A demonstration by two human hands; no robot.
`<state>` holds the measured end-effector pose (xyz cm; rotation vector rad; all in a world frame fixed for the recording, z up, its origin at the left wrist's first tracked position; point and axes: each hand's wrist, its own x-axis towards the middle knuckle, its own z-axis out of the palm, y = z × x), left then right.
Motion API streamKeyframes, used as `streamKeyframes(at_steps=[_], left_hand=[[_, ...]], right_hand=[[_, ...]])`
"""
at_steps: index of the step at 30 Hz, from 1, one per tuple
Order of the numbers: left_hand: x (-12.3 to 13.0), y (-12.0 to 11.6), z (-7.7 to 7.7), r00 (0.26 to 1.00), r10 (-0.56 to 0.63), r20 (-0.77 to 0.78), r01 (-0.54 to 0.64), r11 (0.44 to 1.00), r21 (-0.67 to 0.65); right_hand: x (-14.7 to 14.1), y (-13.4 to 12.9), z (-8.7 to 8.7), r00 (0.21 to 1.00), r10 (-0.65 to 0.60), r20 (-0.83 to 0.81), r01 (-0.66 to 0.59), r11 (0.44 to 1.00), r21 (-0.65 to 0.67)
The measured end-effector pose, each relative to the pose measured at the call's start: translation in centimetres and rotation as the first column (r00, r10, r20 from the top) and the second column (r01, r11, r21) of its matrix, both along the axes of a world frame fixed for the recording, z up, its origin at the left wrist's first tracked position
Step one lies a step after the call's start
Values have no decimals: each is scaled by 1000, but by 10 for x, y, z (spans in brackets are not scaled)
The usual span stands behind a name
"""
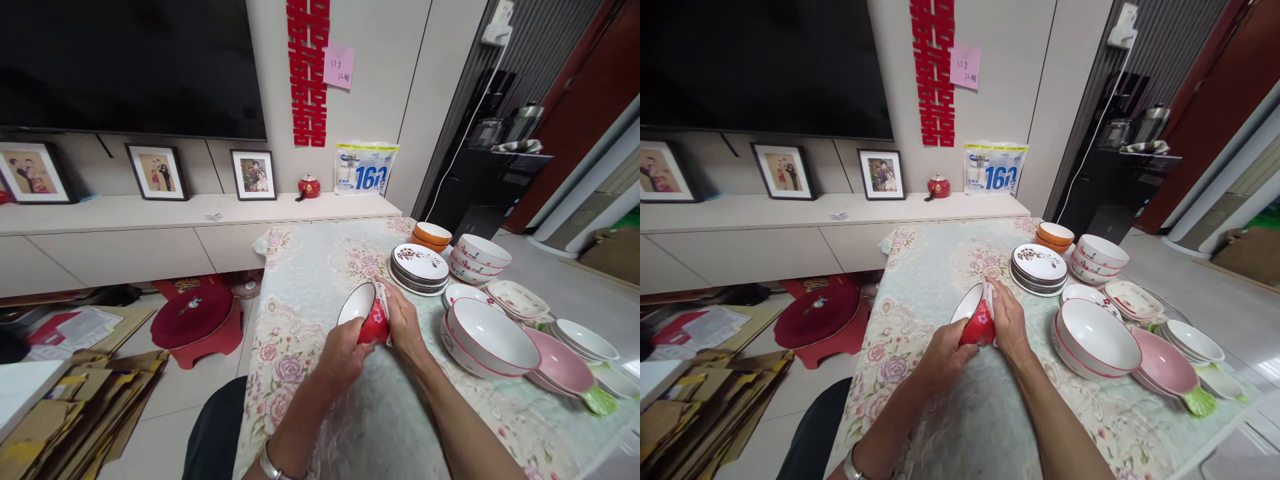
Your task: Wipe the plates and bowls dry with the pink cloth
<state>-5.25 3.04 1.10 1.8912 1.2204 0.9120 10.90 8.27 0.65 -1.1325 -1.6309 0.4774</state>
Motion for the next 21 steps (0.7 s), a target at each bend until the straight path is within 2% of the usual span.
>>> streamKeyframes(at_steps=[3, 5, 7, 12, 16, 19, 21], left_hand=[[-2, 2, -3, 995, 8, 100, -9, 1000, 5], [-2, 3, -4, 990, 22, 142, -21, 1000, -7], [-2, 4, -4, 991, 39, 125, -37, 999, -17], [-8, 8, -3, 999, -23, -27, 24, 999, 38], [-11, 10, -7, 999, -24, -49, 27, 997, 76], [-6, 9, -13, 1000, 10, -6, -10, 997, 81], [-1, 8, -16, 995, 43, 92, -49, 997, 61]], right_hand=[[-9, -14, 8, 975, 36, 220, -84, 974, 212], [-12, -19, 13, 945, 58, 322, -154, 947, 281], [-12, -20, 14, 940, 65, 335, -167, 944, 284], [-3, -7, 9, 983, 39, 181, -68, 985, 158], [-1, -2, 4, 995, 11, 95, -19, 996, 84], [-6, -6, 3, 992, -32, 120, 18, 993, 114], [-12, -12, 5, 974, -22, 224, -24, 979, 200]])
